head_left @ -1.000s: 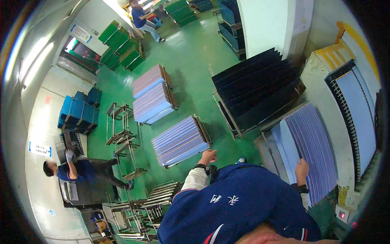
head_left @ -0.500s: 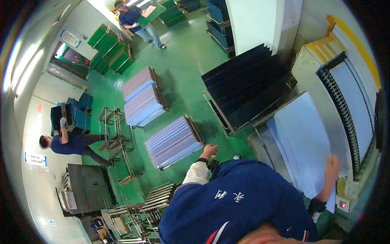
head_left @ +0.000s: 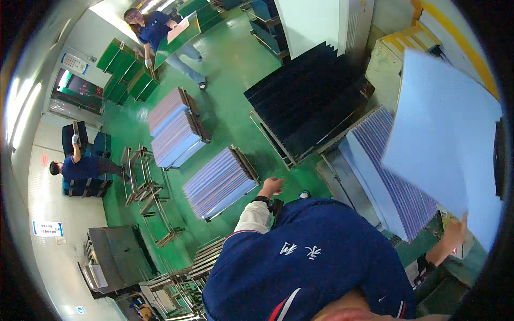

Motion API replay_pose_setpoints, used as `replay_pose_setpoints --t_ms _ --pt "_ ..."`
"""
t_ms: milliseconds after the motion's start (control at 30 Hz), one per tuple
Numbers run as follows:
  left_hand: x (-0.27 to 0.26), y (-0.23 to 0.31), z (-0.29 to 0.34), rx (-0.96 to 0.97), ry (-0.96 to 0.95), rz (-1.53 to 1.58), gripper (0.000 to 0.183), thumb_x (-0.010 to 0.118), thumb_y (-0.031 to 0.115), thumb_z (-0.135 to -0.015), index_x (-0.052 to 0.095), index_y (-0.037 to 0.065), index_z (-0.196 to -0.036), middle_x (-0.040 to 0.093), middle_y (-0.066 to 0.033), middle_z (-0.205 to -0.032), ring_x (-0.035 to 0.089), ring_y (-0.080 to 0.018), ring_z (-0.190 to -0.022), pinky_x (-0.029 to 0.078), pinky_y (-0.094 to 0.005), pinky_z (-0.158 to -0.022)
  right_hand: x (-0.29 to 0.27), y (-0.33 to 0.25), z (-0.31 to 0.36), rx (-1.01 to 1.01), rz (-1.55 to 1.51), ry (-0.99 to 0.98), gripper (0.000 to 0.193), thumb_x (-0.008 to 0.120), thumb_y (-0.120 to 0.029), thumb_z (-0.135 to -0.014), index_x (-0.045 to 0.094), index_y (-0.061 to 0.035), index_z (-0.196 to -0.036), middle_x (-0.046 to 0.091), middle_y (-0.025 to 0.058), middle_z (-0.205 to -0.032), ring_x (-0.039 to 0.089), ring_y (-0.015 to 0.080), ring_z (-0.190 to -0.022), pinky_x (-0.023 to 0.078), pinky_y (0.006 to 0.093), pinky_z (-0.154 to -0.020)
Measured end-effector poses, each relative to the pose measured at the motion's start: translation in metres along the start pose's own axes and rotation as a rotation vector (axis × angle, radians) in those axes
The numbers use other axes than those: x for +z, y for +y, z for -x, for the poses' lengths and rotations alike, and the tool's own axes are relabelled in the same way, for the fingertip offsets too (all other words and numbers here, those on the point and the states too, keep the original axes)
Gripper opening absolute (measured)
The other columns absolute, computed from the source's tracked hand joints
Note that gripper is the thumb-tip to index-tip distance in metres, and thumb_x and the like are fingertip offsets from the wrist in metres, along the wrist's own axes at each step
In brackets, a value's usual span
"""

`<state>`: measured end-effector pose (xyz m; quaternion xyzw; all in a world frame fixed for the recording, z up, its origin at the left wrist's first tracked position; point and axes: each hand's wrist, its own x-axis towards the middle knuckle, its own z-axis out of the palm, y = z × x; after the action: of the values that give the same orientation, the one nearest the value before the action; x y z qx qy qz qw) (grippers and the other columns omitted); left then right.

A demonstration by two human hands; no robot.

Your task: Manually picking up thin blue panels and placing them into a rack or machine slot.

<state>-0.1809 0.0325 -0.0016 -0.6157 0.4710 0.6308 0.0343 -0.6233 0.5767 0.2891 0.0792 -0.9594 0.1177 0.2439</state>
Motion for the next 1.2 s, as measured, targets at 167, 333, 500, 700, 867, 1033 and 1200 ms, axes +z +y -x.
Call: replay_pose_setpoints --t_ms 167,333,500,700,867,1033,1200 --pt "-0.001 -0.012 0.003 0.015 0.000 0.051 0.041 0.064 0.031 -0.076 0.056 0.001 -0.103 0.062 -0.0091 -0.083 0.059 -0.0169 -0.055 0.049 -0.0281 -0.045 0.018 -0.102 0.026 -0.011 -0.187 -0.161 0.031 0.051 -0.023 -0.088 0.054 -0.0027 -0.110 0.058 0.0151 -0.103 0.057 0.0206 -0.082 0.049 0.0317 -0.073" --pt "0.003 -0.008 0.016 0.007 0.003 0.023 0.040 0.064 0.031 -0.076 0.056 0.001 -0.100 0.061 -0.0098 -0.082 0.060 -0.0174 -0.056 0.049 -0.0276 -0.045 0.065 -0.088 0.045 0.703 -2.289 -0.474 0.029 0.047 -0.006 -0.089 0.047 0.0110 -0.112 0.057 0.0168 -0.100 0.053 0.0234 -0.084 0.046 0.0321 -0.080" --pt "-0.011 -0.024 0.014 0.018 -0.033 0.037 0.036 0.060 0.033 -0.078 0.057 0.001 -0.094 0.061 -0.0101 -0.081 0.061 -0.0181 -0.056 0.049 -0.0277 -0.045 0.078 -0.105 0.056 0.797 -2.199 -0.420 0.025 0.050 -0.006 -0.087 0.050 0.0083 -0.108 0.057 0.0156 -0.101 0.054 0.0209 -0.088 0.046 0.0316 -0.081" --pt "0.009 -0.007 0.024 0.002 -0.001 -0.004 0.034 0.058 0.031 -0.079 0.058 0.000 -0.092 0.062 -0.0104 -0.081 0.061 -0.0190 -0.056 0.049 -0.0284 -0.046 0.092 -0.111 0.045 0.785 -2.153 -0.399 0.025 0.052 -0.009 -0.088 0.051 0.0074 -0.107 0.057 0.0160 -0.104 0.055 0.0196 -0.091 0.046 0.0309 -0.084" --pt "0.009 -0.021 0.008 0.035 -0.010 0.005 0.030 0.056 0.030 -0.080 0.058 0.002 -0.093 0.062 -0.0092 -0.080 0.060 -0.0171 -0.055 0.049 -0.0281 -0.045 0.119 -0.097 0.043 0.753 -2.062 -0.488 0.027 0.053 -0.011 -0.088 0.050 0.0070 -0.108 0.057 0.0143 -0.103 0.054 0.0195 -0.091 0.045 0.0305 -0.085" --pt "0.009 -0.008 0.014 -0.009 -0.041 -0.032 0.030 0.055 0.031 -0.080 0.058 0.005 -0.094 0.063 -0.0070 -0.079 0.061 -0.0167 -0.056 0.052 -0.0287 -0.049 0.124 -0.112 0.036 0.774 -1.956 -0.380 0.028 0.051 -0.012 -0.089 0.048 0.0042 -0.111 0.054 0.0138 -0.107 0.052 0.0208 -0.091 0.045 0.0305 -0.083" --pt "0.014 0.003 0.017 -0.014 -0.026 0.029 0.030 0.059 0.029 -0.078 0.057 0.005 -0.095 0.062 -0.0077 -0.081 0.060 -0.0176 -0.056 0.050 -0.0287 -0.048 0.130 -0.119 0.026 0.844 -2.195 -0.374 0.029 0.052 -0.015 -0.089 0.050 0.0050 -0.110 0.059 0.0133 -0.100 0.056 0.0206 -0.088 0.047 0.0301 -0.083"
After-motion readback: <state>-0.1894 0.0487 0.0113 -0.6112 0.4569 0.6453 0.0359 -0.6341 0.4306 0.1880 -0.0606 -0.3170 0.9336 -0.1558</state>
